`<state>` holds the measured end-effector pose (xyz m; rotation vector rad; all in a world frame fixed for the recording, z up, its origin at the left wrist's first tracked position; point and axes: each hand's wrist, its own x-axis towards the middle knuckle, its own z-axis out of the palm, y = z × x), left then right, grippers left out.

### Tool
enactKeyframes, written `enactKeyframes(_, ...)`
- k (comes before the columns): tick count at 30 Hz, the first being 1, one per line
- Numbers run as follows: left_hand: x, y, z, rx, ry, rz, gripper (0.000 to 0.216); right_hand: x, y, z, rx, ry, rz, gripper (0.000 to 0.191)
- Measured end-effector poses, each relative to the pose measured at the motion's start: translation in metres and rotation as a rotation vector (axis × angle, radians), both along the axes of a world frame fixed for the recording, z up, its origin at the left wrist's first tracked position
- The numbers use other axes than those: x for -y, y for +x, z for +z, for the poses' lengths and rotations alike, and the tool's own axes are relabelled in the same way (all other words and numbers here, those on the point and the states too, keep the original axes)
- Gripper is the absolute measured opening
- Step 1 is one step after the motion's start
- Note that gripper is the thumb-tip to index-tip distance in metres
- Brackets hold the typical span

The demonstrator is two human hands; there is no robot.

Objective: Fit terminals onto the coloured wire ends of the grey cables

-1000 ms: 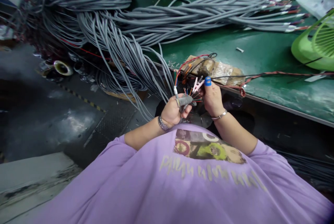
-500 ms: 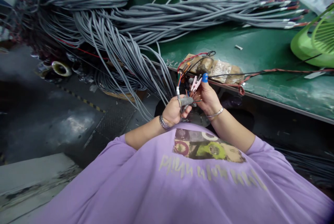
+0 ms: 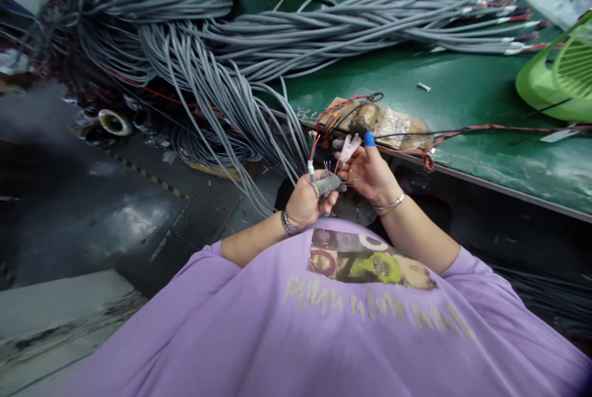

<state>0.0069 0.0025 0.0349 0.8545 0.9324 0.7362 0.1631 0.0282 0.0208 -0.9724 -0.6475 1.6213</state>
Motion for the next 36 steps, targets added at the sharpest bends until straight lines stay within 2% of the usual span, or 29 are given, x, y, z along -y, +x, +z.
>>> enactKeyframes(4,-0.003,0.003,-0.001,0.036,0.033,0.047,0.042,0.000,0.001,0.000,-0.049,-0.013,-0.055,0.050)
enactKeyframes(8,-0.005,0.006,-0.002,0.048,0.031,0.049,0.040,0.001,-0.001,-0.008,-0.023,0.006,-0.124,0.054)
enactKeyframes(13,-0.008,0.005,-0.005,0.036,0.020,0.069,0.038,0.001,-0.005,-0.013,0.062,0.062,-0.295,0.058)
enactKeyframes(17,-0.009,0.005,-0.005,0.043,0.019,0.055,0.039,0.002,-0.005,-0.014,0.028,0.069,-0.112,0.060)
enactKeyframes(18,-0.009,0.005,-0.004,0.038,0.021,0.051,0.040,0.001,-0.005,-0.014,0.048,0.082,-0.104,0.059)
enactKeyframes(22,-0.009,0.006,-0.003,0.048,0.035,0.046,0.042,-0.001,-0.004,-0.016,0.221,0.163,-0.341,0.056)
enactKeyframes(23,-0.009,0.006,-0.004,0.054,0.037,0.046,0.041,-0.002,-0.004,-0.017,0.225,0.167,-0.352,0.057)
enactKeyframes(28,-0.010,0.007,-0.008,0.039,0.022,0.052,0.039,-0.009,-0.006,-0.014,0.020,0.057,-0.175,0.063)
enactKeyframes(33,-0.010,0.007,-0.011,-0.001,-0.003,0.053,0.042,-0.014,-0.010,-0.012,-0.060,0.049,-0.240,0.058)
enactKeyframes(36,-0.009,0.007,-0.011,-0.010,0.004,0.046,0.042,-0.012,-0.010,-0.013,-0.070,0.028,-0.213,0.058)
